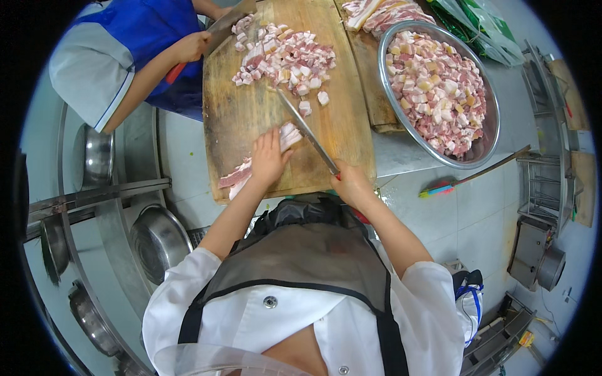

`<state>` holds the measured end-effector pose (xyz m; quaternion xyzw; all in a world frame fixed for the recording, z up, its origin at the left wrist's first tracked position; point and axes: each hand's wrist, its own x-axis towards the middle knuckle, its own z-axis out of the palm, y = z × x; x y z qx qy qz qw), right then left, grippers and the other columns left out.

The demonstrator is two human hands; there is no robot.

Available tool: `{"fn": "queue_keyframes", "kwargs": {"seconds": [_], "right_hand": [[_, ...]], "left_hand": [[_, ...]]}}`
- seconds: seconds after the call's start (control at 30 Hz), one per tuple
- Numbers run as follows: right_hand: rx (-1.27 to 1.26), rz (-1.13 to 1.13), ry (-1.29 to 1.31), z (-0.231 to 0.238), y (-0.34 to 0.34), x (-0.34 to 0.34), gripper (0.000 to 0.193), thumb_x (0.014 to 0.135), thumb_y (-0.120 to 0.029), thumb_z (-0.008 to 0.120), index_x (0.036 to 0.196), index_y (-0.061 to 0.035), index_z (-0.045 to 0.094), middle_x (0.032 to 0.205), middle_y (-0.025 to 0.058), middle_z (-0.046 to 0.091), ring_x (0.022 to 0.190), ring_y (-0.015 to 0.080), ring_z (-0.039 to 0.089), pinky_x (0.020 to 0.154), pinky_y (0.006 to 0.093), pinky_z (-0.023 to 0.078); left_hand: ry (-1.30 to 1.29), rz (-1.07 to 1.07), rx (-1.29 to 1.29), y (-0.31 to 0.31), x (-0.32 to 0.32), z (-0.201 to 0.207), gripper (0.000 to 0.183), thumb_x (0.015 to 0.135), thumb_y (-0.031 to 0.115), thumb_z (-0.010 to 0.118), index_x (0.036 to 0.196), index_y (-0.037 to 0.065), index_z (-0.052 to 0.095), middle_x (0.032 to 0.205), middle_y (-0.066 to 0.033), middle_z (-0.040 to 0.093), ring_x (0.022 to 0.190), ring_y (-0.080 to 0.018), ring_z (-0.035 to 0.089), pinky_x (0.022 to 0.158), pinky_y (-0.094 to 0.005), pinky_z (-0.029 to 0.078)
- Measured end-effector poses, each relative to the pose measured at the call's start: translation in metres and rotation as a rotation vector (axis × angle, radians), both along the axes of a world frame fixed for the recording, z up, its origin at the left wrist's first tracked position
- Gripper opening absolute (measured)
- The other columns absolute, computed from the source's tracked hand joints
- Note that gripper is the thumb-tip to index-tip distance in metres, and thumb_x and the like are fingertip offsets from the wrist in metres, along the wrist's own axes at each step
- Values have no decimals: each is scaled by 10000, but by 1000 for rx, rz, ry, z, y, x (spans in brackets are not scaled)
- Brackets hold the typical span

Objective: The person uses a cleaver to slice a slab of pork belly into small cubes on a wooden cutting board. The diced meat is periodically gathered and placed into a large metal bowl. Another person works alongside at a separate station.

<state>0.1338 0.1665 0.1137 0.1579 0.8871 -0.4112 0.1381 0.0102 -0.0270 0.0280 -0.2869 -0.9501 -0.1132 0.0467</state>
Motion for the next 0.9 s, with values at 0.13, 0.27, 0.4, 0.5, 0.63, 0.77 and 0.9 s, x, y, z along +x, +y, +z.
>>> {"fn": "queue_keyframes", "kwargs": {"seconds": [0.13,0.27,0.4,0.5,0.63,0.77,0.9], "right_hand": [[61,84,26,3,-1,-1,354,765,-117,568,1105,-16,550,774,257,604,762,414,596,687,459,473],[-47,101,-25,3,3,-3,416,759,-109,568,1165,-27,529,778,251,609,768,421,594,699,453,477],[23,50,12,2,2,-6,414,761,-101,562,1163,-12,524,778,259,608,773,422,595,708,460,473],[102,42,42,22,-10,-7,354,764,-94,557,1103,7,541,772,262,607,752,422,596,690,473,474],[138,77,145,22,-25,-12,246,769,-94,555,984,24,556,750,259,607,712,423,598,654,485,480],[186,153,183,14,-34,-18,193,766,-106,566,890,41,546,722,266,601,696,423,601,643,487,487],[224,151,49,13,-41,-25,206,773,-94,540,923,46,554,752,274,594,741,430,591,682,484,474]], "left_hand": [[41,68,10,19,-18,-30,659,712,348,681,1222,-10,469,1060,-112,499,965,-272,469,824,-364,380],[-16,188,8,28,-20,-28,643,727,352,667,1223,-3,466,1065,-111,495,983,-277,463,842,-375,373],[-45,178,115,26,-11,-8,621,762,329,635,1243,-13,442,1173,-143,475,1068,-301,437,900,-403,339],[-48,170,239,18,-10,-8,605,788,302,604,1263,-23,417,1250,-164,441,1122,-319,411,938,-429,306],[-65,123,196,19,-11,-11,591,800,275,581,1266,-42,404,1254,-172,436,1124,-322,409,940,-442,301],[2,108,112,21,-9,-15,598,770,261,588,1246,-55,415,1216,-179,453,1096,-318,422,920,-425,319],[-24,109,30,25,-12,-16,530,741,268,593,1154,-45,483,1176,-171,465,1041,-309,438,878,-411,350]]}}
